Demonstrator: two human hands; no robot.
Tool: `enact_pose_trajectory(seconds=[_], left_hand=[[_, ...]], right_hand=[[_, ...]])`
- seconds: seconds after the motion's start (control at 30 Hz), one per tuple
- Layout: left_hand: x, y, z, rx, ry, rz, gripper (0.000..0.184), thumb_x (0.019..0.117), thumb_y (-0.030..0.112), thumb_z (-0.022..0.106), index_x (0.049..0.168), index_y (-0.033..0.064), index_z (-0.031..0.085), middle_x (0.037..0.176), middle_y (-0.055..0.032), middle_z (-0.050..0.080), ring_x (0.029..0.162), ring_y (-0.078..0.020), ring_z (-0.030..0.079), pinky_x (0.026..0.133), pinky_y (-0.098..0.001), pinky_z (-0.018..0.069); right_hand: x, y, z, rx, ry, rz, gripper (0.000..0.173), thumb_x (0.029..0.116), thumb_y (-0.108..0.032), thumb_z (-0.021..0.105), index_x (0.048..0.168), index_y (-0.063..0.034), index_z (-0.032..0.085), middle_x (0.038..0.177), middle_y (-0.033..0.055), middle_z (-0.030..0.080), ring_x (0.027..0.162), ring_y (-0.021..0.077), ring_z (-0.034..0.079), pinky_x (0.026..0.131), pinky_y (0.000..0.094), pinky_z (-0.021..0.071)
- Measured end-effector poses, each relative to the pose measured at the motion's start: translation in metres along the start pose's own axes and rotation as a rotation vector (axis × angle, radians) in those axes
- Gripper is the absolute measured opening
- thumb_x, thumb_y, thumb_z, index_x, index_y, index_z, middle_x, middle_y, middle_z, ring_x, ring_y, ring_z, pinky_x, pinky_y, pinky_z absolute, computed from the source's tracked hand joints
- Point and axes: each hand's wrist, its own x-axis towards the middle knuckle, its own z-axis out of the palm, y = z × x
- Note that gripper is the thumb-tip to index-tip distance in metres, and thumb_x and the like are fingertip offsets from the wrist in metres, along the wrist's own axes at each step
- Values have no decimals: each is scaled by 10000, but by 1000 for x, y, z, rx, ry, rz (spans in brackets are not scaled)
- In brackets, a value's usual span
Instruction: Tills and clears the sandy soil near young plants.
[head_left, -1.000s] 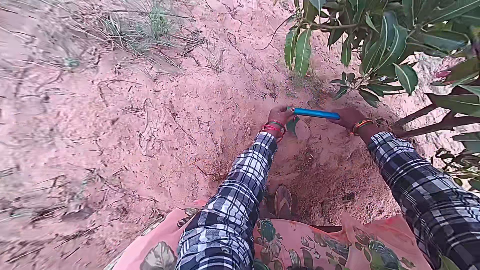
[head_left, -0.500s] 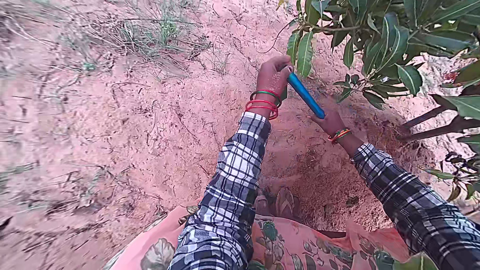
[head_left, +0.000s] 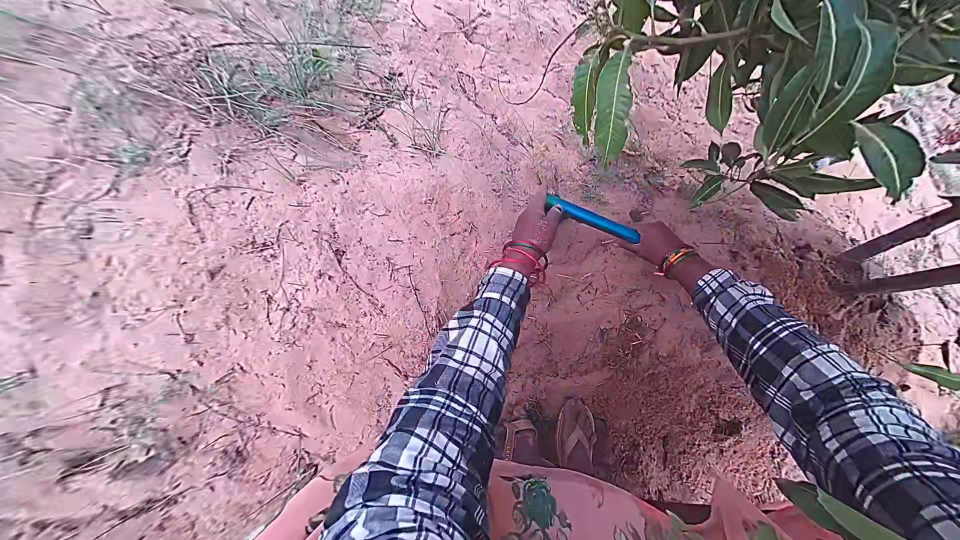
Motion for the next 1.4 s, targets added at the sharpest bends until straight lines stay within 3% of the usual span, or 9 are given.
enact_pose_trajectory(seconds=[0.13,0.33,0.57,0.67,0.8,0.9,1.03,1.23,1.4], left_hand=[[-4,13,7,-115,-145,10,706,1095,162,482,1655,52,66,1679,-208,256,1521,-315,355,1246,-448,286],[-3,23,-10,37,-145,-55,594,1089,265,524,1581,-10,336,1573,-251,429,1484,-367,397,1226,-526,279],[-22,52,12,-274,-63,-56,1015,978,596,608,1669,118,38,1651,-260,275,1461,-424,393,1111,-619,409],[-20,50,9,-221,192,-182,979,944,573,675,1640,81,194,1629,-351,197,1409,-489,415,1094,-585,441],[-10,27,-30,-114,343,-236,611,995,229,646,1499,-7,394,1419,-309,510,1148,-402,645,947,-550,546],[-8,9,-62,-30,348,-306,516,1072,256,506,1491,-21,391,1311,-289,594,1064,-376,683,914,-541,550],[-3,-18,-89,154,330,-357,592,990,152,581,1521,-9,373,1344,-300,593,1183,-430,635,983,-599,506],[-3,-56,-98,159,181,-311,636,971,72,620,1530,-26,333,1361,-311,576,1204,-430,628,1017,-587,501],[-5,-93,-113,108,224,-273,552,964,90,622,1471,-21,436,1331,-263,620,1170,-407,652,1009,-593,508]], right_hand=[[-16,46,-44,-188,80,84,411,1043,-349,621,1152,41,691,1026,324,702,1013,525,681,854,690,498],[-70,85,-70,-141,403,324,403,1043,-336,608,1176,42,652,1032,356,688,1007,574,667,811,740,477],[-113,-41,8,390,502,288,492,993,-438,687,1072,47,661,813,252,641,733,417,633,668,619,488],[-113,-106,41,463,339,236,481,984,-462,690,1172,-22,656,820,223,660,732,402,646,661,611,506],[-109,-149,55,693,94,-97,422,1066,-398,569,1162,9,627,766,116,614,641,212,593,642,410,525],[-82,-124,38,620,4,-190,503,1130,-361,379,1182,16,709,896,135,700,778,232,656,789,429,551],[-12,-37,36,83,-20,271,471,1086,-347,518,1444,-46,575,1278,265,671,1202,460,641,1000,660,483],[14,-30,51,-163,-96,494,508,1054,-417,538,1056,61,709,1174,304,686,1140,486,654,868,692,506],[19,-22,62,-88,-87,433,510,1080,-427,451,1170,5,707,1245,271,681,1201,457,641,927,696,489]])
